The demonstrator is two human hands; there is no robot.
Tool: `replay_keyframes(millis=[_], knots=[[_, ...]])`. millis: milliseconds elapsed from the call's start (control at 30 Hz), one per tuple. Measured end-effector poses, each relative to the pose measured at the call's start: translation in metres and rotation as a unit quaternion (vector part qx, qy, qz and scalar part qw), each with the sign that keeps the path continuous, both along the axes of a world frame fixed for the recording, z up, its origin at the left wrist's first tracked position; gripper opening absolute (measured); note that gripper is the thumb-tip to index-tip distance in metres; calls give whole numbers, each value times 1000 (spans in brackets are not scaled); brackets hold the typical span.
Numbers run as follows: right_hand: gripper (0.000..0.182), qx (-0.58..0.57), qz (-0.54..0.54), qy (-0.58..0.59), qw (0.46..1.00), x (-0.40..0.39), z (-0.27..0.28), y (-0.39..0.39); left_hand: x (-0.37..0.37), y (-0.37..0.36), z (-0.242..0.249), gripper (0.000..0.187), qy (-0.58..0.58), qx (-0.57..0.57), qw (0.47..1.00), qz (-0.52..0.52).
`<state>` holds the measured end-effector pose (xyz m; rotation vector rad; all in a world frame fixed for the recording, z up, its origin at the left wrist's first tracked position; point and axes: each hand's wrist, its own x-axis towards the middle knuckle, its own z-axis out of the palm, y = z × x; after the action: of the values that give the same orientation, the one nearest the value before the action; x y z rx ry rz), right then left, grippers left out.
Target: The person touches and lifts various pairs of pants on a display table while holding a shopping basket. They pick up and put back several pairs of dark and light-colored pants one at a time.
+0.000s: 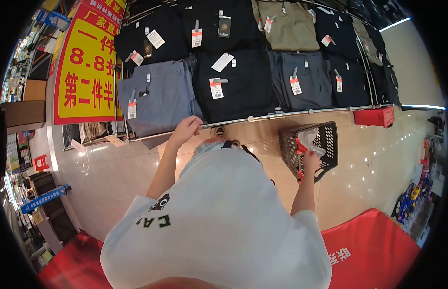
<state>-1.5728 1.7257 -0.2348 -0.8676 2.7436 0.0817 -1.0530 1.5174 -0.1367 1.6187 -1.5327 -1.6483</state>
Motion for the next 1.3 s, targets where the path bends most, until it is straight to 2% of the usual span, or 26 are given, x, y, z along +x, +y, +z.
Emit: replay_keyframes(millis=[67, 133, 200, 267, 333, 400, 467, 533, 600, 633, 667, 733, 767, 833, 867, 933, 1000, 1067, 1133, 1167, 1200, 1267, 1300], knots=[[43, 12, -45, 1, 999, 3, 1, -11, 6, -9, 1, 26, 16, 7, 1000, 7], [43, -55, -17, 40, 998, 13, 13, -33, 7, -20, -3, 25, 34, 13, 999, 13], [40, -216, 94, -47, 971, 5, -7, -54, 3, -26, -8, 26, 58, 27, 997, 51], [34, -332, 116, -195, 916, 35, 13, -95, -11, -30, 5, 27, 49, 11, 996, 69], [33, -353, 142, -247, 891, 81, 64, -142, -25, -43, 13, 31, 33, -13, 996, 84], [36, -368, 190, -304, 858, 98, 62, -185, -39, -53, 10, 44, 40, -22, 990, 135], [46, -333, 169, -351, 858, 122, 71, -223, -50, -67, -10, 50, 11, -22, 988, 154], [66, -320, 206, -308, 872, 129, 23, -254, -61, -69, -20, 57, -20, -19, 984, 175], [85, -222, 215, -285, 907, 135, -5, -268, -79, -75, -24, 66, -20, 82, 972, 221], [93, -157, 200, -326, 910, 135, -2, -274, -88, -75, -30, 69, -48, 89, 969, 226], [91, -143, 203, -320, 914, 136, -5, -280, -93, -78, -35, 69, -50, 88, 969, 227], [64, -184, 179, -339, 905, 127, -56, -289, -97, -82, -47, 66, -140, 93, 974, 152], [64, -183, 182, -343, 903, 120, -58, -293, -99, -81, -53, 60, -139, 71, 974, 165], [40, -140, 223, -419, 869, 110, -53, -302, -104, -82, -47, 54, -106, 33, 976, 185], [40, -139, 225, -422, 867, 108, -50, -306, -106, -82, -44, 49, -71, -6, 977, 200], [38, -283, 198, -487, 802, 109, -12, -305, -109, -78, -43, 46, -46, -42, 974, 219], [38, -290, 206, -476, 804, 104, 3, -307, -108, -78, -47, 49, -20, -107, 960, 259], [38, -291, 206, -466, 810, 102, -2, -289, -107, -69, -50, 52, -26, -66, 963, 261], [45, -231, 253, -387, 856, 98, -19, -282, -105, -66, -59, 66, -63, 46, 947, 311], [58, -234, 256, -369, 862, 97, -22, -275, -104, -61, -58, 63, -70, 54, 942, 323], [58, -234, 249, -371, 863, 98, -26, -268, -100, -54, -53, 63, -74, 55, 944, 318], [61, -255, 212, -286, 899, 95, -34, -260, -95, -47, -44, 58, -26, 86, 951, 294], [61, -255, 205, -281, 902, 94, -24, -261, -98, -46, -40, 56, 0, 129, 941, 313]])
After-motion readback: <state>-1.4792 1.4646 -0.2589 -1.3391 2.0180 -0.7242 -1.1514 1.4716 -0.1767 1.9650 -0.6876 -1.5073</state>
